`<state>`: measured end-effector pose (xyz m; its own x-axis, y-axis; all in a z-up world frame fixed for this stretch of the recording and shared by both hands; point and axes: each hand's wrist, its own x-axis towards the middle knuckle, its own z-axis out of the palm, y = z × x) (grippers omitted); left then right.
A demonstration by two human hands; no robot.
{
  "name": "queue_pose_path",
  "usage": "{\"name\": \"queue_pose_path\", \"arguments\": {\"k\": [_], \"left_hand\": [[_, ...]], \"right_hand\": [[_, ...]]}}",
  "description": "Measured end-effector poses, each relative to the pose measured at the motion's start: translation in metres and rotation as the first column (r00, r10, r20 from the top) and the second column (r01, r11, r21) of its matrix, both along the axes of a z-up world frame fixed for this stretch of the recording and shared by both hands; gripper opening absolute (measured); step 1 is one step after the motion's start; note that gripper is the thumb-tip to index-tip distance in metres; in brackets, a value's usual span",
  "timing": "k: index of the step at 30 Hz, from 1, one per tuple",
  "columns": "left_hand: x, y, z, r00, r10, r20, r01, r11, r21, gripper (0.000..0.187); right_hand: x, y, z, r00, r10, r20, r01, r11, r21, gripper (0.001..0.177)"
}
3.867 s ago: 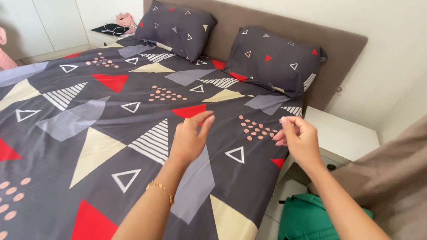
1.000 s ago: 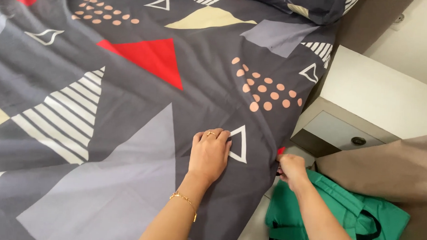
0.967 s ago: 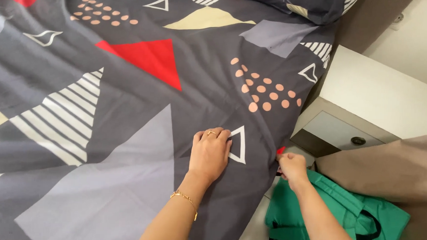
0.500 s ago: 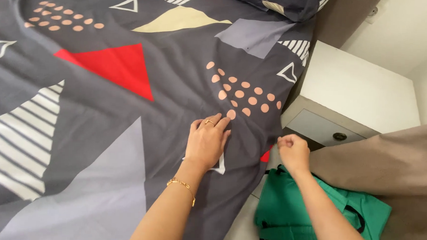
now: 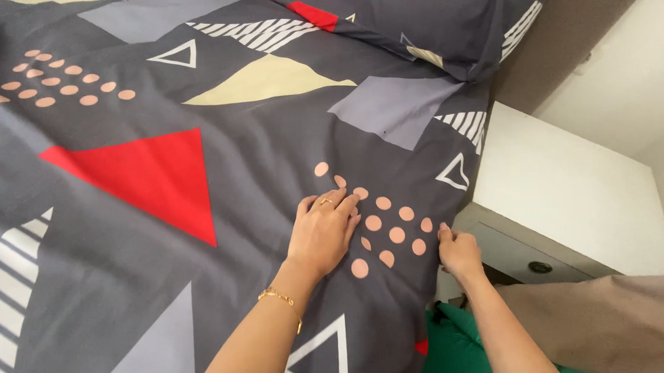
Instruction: The person makes a bed by arranging pillows, folding a duvet, and smoothing the fitted sheet. They also pick up a pink laptop and a remote control, placing them on a nearby shelf. The task is performed entirely by hand in a bedroom setting.
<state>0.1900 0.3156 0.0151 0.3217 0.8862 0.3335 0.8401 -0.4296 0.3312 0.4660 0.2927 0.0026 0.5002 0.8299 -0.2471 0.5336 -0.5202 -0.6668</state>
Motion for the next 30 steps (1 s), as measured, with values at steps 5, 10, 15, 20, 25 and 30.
{"name": "queue_pose_path", "arguments": {"k": [5,10,15,20,25,30], "left_hand": [[0.007,0.029,0.009,1.000,-0.017,-0.003,0.017,1.000,-0.016,0.037],[0.011,0.045,0.024,0.999,-0.034,-0.026,0.031,0.995,-0.094,0.040],[0.021,0.059,0.055,0.999,-0.042,-0.034,0.035,0.985,-0.170,0.043],[0.042,0.082,0.084,0.997,-0.052,-0.049,0.043,0.985,-0.169,0.044],[0.069,0.127,0.090,0.996,-0.063,-0.056,0.052,0.983,-0.175,0.044],[0.107,0.195,0.076,0.998,-0.050,-0.039,0.047,0.997,-0.065,0.044]], "right_hand": [[0.027,-0.002,0.022,0.984,0.032,0.177,-0.024,0.999,-0.048,0.037],[0.028,0.003,0.037,0.979,-0.036,0.202,0.065,0.988,-0.142,0.043],[0.045,0.052,0.057,0.947,0.069,0.313,-0.119,0.982,0.144,0.030],[0.080,0.090,0.065,0.964,0.089,0.251,-0.138,0.973,0.185,0.027],[0.130,0.138,0.057,0.972,0.087,0.216,-0.135,0.967,0.217,0.030],[0.185,0.228,0.010,0.955,0.081,0.285,-0.106,0.992,0.072,0.031]]}}
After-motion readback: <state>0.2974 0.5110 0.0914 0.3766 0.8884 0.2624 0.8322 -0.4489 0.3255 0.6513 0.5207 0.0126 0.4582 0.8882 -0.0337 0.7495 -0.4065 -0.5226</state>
